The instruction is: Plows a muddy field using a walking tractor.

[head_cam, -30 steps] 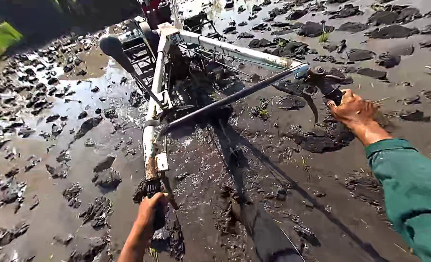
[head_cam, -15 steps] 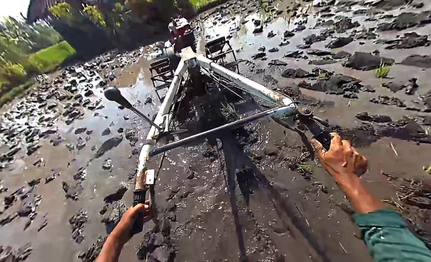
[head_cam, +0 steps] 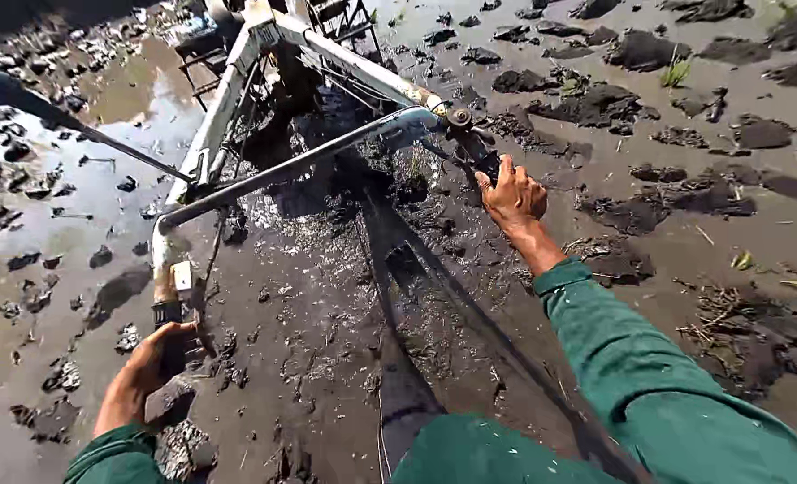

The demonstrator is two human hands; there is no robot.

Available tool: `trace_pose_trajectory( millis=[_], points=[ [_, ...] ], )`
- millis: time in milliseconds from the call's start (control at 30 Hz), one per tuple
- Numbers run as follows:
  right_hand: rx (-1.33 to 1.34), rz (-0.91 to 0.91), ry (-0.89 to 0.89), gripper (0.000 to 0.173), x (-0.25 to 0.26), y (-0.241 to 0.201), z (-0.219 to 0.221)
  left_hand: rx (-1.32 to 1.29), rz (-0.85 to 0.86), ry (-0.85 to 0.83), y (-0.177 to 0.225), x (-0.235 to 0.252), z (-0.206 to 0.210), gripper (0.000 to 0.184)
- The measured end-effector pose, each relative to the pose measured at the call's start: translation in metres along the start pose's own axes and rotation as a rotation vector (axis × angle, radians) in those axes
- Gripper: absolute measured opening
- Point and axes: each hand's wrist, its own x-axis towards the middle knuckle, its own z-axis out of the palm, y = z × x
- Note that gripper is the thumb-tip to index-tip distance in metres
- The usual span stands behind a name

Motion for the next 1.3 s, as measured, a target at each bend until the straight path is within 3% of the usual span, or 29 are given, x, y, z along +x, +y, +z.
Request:
trace_pose_trajectory(
  millis=[233,300,400,500,600,767,1067,1167,1300],
  points=[
    [-0.089,0.04,0.043,0.069,0.113,-0.103,0.076,0.087,0.052,0.146,0.089,0.148,-0.013,0.006],
    [-0.097,0.089,0.053,0.068,0.161,-0.114,0.085,0.039,0.032,0.096,0.124,0.163,0.011,0.009],
    [-0.071,0.138,0.063,0.064,0.262,-0.103,0.085,-0.135,0.021,-0.112,0.176,0.181,0.076,0.029],
    [-0.072,0.131,-0.073,0.067,0.347,-0.106,0.096,-0.192,0.005,-0.117,0.202,0.229,0.121,0.03],
    [-0.07,0.105,-0.122,0.067,0.393,-0.161,0.114,-0.158,0.039,-0.087,0.242,0.295,0.104,0.025],
    [-0.02,0.115,-0.055,0.069,0.488,-0.226,0.167,-0.104,0.056,-0.101,0.325,0.395,0.096,0.018],
    [-0.019,0.079,-0.055,0.075,0.658,-0.346,0.253,-0.072,0.079,-0.015,0.453,0.583,0.086,0.027],
    [-0.059,0.057,-0.11,0.073,0.727,-0.387,0.275,-0.058,0.07,-0.012,0.51,0.637,0.096,0.031],
    [-0.061,0.005,-0.315,0.07,0.825,-0.437,0.288,-0.065,0.045,-0.064,0.574,0.729,0.086,0.035]
  ],
)
